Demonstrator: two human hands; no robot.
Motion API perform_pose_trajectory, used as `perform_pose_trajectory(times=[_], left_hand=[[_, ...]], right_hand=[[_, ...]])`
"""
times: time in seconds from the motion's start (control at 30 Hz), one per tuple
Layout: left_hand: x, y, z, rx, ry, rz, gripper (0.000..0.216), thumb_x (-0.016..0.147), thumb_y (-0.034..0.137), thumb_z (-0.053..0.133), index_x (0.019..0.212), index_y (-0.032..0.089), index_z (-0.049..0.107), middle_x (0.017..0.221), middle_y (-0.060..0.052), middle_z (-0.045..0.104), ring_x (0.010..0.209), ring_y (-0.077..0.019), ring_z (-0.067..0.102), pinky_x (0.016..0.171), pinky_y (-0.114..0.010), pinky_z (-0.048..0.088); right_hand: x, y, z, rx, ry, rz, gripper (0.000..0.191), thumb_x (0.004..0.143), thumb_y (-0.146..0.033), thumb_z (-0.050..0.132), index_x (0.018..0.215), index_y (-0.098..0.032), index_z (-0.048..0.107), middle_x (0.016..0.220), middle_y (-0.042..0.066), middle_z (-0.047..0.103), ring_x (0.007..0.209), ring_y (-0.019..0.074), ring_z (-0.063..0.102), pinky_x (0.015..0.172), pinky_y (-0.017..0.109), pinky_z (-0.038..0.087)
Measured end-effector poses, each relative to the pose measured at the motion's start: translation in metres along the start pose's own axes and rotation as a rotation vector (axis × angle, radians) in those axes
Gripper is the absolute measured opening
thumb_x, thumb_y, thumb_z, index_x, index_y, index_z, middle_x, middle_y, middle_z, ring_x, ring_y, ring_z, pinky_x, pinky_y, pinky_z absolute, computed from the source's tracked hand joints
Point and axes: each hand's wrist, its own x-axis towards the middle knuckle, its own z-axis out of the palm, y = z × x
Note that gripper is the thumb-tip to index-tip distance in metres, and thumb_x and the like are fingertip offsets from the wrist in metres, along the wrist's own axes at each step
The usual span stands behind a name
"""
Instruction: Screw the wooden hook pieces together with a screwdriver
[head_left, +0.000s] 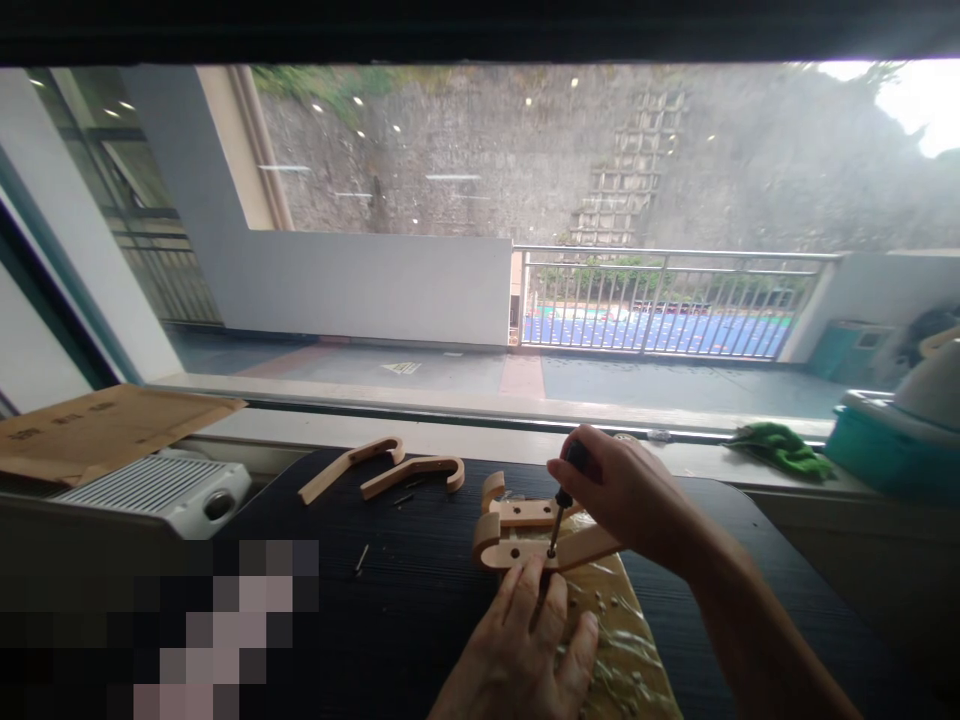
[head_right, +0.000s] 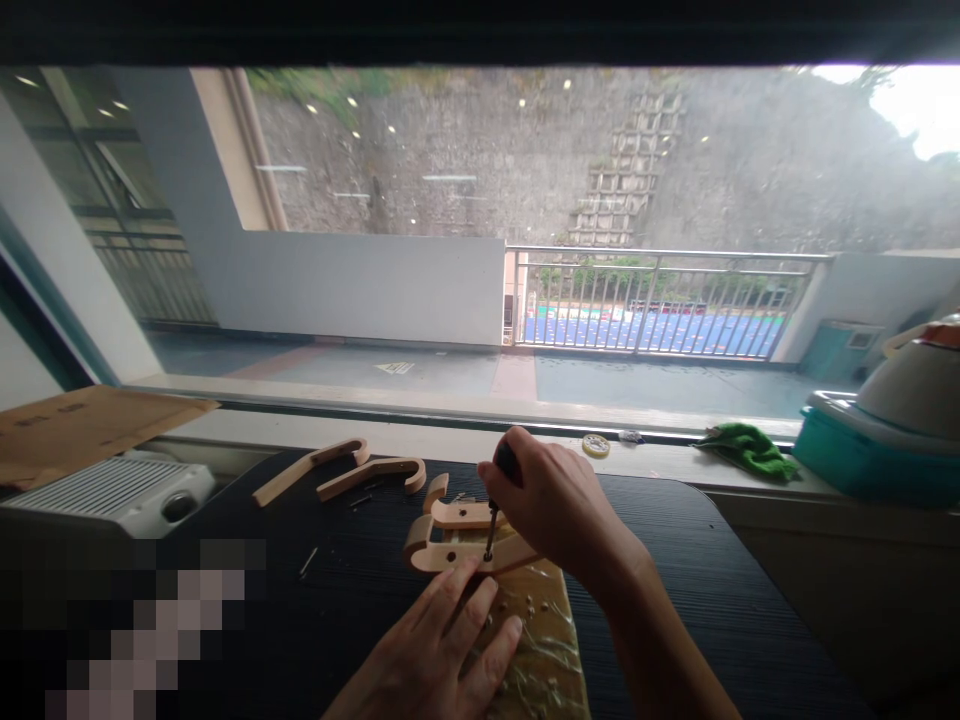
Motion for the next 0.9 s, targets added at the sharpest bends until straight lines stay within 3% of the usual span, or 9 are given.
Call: perform_pose_trajectory(times=[0.17,0.53,0.8,0.9], left_hand=[[-0.0013,-0.0004,0.0004,-0.017,0.003,0.006,0.03,0.087,0.029,0.056,0.115,0.021,0.052,0.107,-0.01,0.064,0.106,-0.0298,0.057,0.091,-0.039,0.043],[-0.0009,-0.0003,0.0,-0.017,-0.039,0.019,0.03,0.088,0.028,0.055,0.117,0.02,0.052,0.109,-0.011,0.064,0.107,-0.0298,0.057,0.089,-0.04,0.045],[-0.0021,-0.0016,-0.0008,-0.05,-0.025,0.004,0.029,0.089,0.028,0.054,0.117,0.021,0.053,0.109,-0.01,0.064,0.107,-0.0301,0.057,0.088,-0.039,0.046],[-0.0007,-0.0012,-0.0011,-0.054,-0.02,-0.008,0.029,0.089,0.028,0.053,0.117,0.021,0.053,0.109,-0.01,0.064,0.107,-0.0299,0.057,0.088,-0.038,0.046]], right_hand=[[-0.0047,-0.004,-0.0064,0.085,-0.014,-0.033,0.014,0.085,-0.037,0.054,0.091,-0.025,0.058,0.061,-0.005,0.058,0.053,0.0098,0.047,0.05,0.022,0.03],[0.0001,-0.0008,-0.0043,-0.006,0.009,0.015,0.025,0.088,-0.042,0.05,0.074,-0.021,0.054,0.056,-0.004,0.057,0.05,0.0101,0.043,0.048,0.024,0.028],[-0.0053,-0.0028,-0.0084,0.147,-0.062,-0.064,0.012,0.086,-0.035,0.053,0.093,-0.027,0.06,0.064,-0.006,0.06,0.054,0.009,0.049,0.051,0.021,0.033],[-0.005,-0.0032,-0.0077,0.16,-0.071,-0.088,0.013,0.087,-0.037,0.053,0.088,-0.026,0.06,0.062,-0.006,0.059,0.053,0.0084,0.047,0.05,0.021,0.033]])
